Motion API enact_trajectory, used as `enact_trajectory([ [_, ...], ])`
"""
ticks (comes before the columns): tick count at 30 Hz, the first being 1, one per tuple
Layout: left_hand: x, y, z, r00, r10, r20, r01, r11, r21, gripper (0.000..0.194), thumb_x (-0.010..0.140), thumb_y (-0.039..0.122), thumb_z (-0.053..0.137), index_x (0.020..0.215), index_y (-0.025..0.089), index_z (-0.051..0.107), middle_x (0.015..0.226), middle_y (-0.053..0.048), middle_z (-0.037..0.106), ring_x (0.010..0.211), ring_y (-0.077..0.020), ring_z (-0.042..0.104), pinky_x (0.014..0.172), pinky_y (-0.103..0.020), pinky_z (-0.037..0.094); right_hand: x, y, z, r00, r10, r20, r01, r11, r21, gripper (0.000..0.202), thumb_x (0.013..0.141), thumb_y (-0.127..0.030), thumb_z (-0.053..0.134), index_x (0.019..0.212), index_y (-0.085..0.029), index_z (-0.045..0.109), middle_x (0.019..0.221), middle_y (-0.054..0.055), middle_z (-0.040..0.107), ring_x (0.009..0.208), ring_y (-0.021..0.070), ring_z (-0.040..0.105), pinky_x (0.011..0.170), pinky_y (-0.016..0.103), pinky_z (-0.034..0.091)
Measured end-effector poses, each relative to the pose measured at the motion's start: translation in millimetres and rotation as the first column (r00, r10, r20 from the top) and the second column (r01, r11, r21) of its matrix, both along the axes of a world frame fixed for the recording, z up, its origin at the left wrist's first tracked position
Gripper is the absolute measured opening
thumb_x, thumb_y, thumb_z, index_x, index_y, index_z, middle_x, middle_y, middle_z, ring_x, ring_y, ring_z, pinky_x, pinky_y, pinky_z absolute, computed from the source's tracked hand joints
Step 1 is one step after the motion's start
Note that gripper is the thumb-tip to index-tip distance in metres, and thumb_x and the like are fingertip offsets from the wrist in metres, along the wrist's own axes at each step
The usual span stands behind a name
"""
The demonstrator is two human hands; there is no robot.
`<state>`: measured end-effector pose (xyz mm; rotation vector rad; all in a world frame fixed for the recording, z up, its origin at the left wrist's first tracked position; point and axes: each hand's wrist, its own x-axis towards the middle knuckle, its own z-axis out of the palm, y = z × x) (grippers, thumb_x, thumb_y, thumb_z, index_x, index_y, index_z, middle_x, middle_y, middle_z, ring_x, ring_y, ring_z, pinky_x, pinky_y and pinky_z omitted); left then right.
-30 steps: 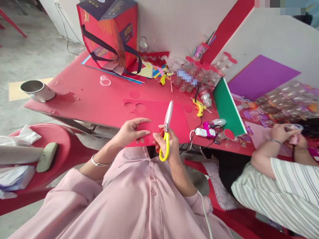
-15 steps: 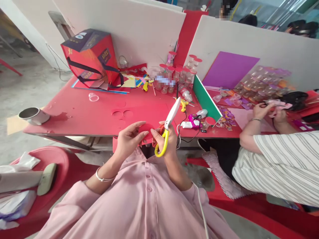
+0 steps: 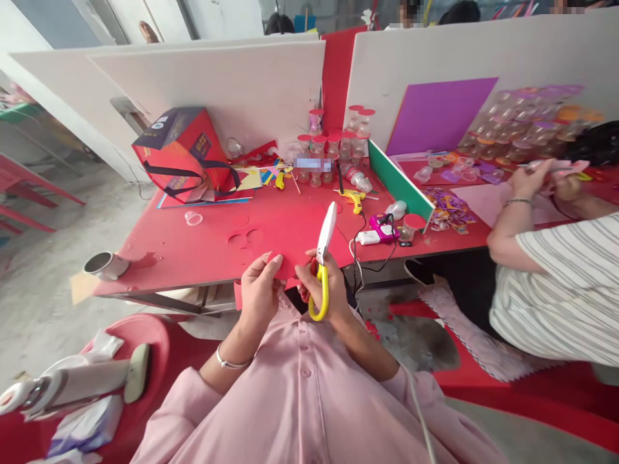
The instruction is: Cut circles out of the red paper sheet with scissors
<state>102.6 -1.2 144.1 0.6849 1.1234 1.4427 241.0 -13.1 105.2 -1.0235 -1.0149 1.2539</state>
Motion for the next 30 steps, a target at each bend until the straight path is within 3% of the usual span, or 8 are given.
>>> enact_trajectory([
  [3,-6,2,2.6,0.999,-0.001,-0.033,0.003,0.998,0.059,0.03,0.069,0.039,0.099,0.083,0.021,0.08,0.077,0.002,0.073,0.058,-0.01,0.061,0.048,-0.02,0.044,16,-13,-2.8,0.991,0.119,0.062,-0.12,0.993,0.018,0.065,0.092,-0.076,0.084,0.129,-0.026,0.065,0.081,-0.006,0.058,0.07,0.0149,0.061,0.069,0.028,0.054],
  [5,-9,3,3.4,0.999,-0.006,-0.053,0.011,0.994,0.105,0.024,0.071,0.035,0.098,0.085,0.02,0.085,0.088,-0.001,0.079,0.069,-0.0117,0.067,0.056,-0.021,0.051,27,-22,0.2,0.968,0.23,0.098,-0.232,0.973,0.011,0.068,0.095,-0.085,0.076,0.127,-0.025,0.069,0.087,-0.001,0.064,0.075,0.0174,0.062,0.069,0.03,0.053],
  [9,-16,8,5.0,0.994,-0.046,-0.103,0.058,0.99,0.125,0.022,0.071,0.031,0.096,0.09,0.021,0.091,0.103,-0.006,0.086,0.085,-0.0166,0.075,0.076,-0.026,0.061,36,-33,14.6,0.907,0.384,0.174,-0.394,0.919,0.027,0.07,0.102,-0.091,0.058,0.102,-0.022,0.072,0.08,0.001,0.06,0.065,0.016,0.051,0.064,0.031,0.047],
  [14,-26,11,9.3,0.975,-0.135,-0.175,0.156,0.981,0.114,0.017,0.07,0.032,0.095,0.083,0.022,0.089,0.091,-0.005,0.084,0.08,-0.0191,0.075,0.077,-0.03,0.061,36,-34,25.3,0.902,0.382,0.203,-0.4,0.915,0.054,0.069,0.101,-0.091,0.06,0.094,-0.023,0.07,0.072,-0.001,0.055,0.061,0.0153,0.046,0.058,0.03,0.041],
  [18,-29,9,13.4,0.961,-0.164,-0.222,0.202,0.966,0.162,0.013,0.072,0.031,0.094,0.074,0.021,0.085,0.095,-0.006,0.083,0.083,-0.0179,0.073,0.077,-0.028,0.059,38,-35,23.7,0.886,0.387,0.257,-0.411,0.91,0.048,0.069,0.104,-0.088,0.057,0.109,-0.022,0.074,0.072,-0.004,0.049,0.061,0.014,0.039,0.058,0.029,0.038],
  [24,-30,8,15.8,0.942,-0.157,-0.297,0.214,0.962,0.168,0.012,0.074,0.03,0.091,0.081,0.022,0.088,0.097,-0.007,0.083,0.09,-0.0221,0.075,0.082,-0.033,0.062,39,-36,23.1,0.893,0.374,0.251,-0.397,0.917,0.046,0.06,0.103,-0.082,0.067,0.099,-0.022,0.071,0.076,-0.002,0.051,0.065,0.0143,0.038,0.059,0.028,0.036],
  [30,-31,10,14.4,0.945,-0.171,-0.28,0.225,0.959,0.171,0.01,0.073,0.029,0.093,0.079,0.022,0.089,0.093,-0.006,0.08,0.085,-0.0192,0.072,0.079,-0.03,0.06,39,-35,23.8,0.888,0.393,0.241,-0.41,0.911,0.027,0.055,0.104,-0.077,0.069,0.096,-0.022,0.069,0.078,-0.001,0.051,0.066,0.0147,0.039,0.06,0.028,0.036],
])
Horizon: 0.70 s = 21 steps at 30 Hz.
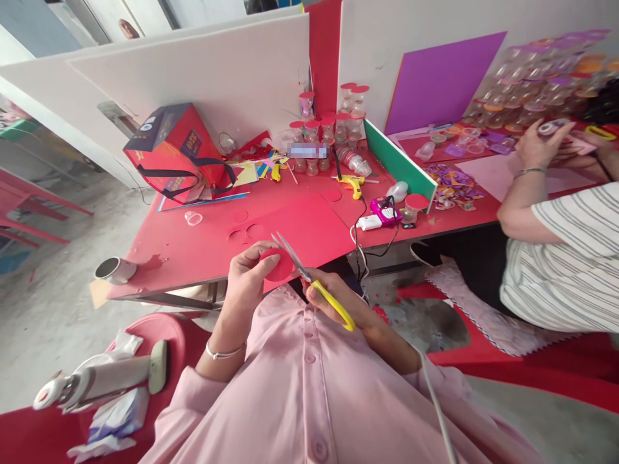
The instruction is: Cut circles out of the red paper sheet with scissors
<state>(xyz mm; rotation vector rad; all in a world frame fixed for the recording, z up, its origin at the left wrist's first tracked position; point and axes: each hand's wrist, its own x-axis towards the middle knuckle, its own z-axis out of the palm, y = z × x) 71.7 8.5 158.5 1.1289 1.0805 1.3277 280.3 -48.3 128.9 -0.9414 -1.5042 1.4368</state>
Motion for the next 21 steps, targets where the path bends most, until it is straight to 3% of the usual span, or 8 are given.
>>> enact_trajectory([
  [21,-5.4,-2.2,0.4,0.999,-0.053,-0.01,0.054,0.998,0.022,0.007,0.076,0.026,0.092,0.074,0.022,0.086,0.088,-0.006,0.076,0.083,-0.0201,0.07,0.078,-0.032,0.058,-0.6,-4.0,2.8,1.0,0.004,-0.018,-0.005,0.999,-0.04,0.055,0.101,-0.075,0.074,0.094,-0.021,0.069,0.079,-0.001,0.048,0.068,0.0145,0.036,0.056,0.025,0.032],
])
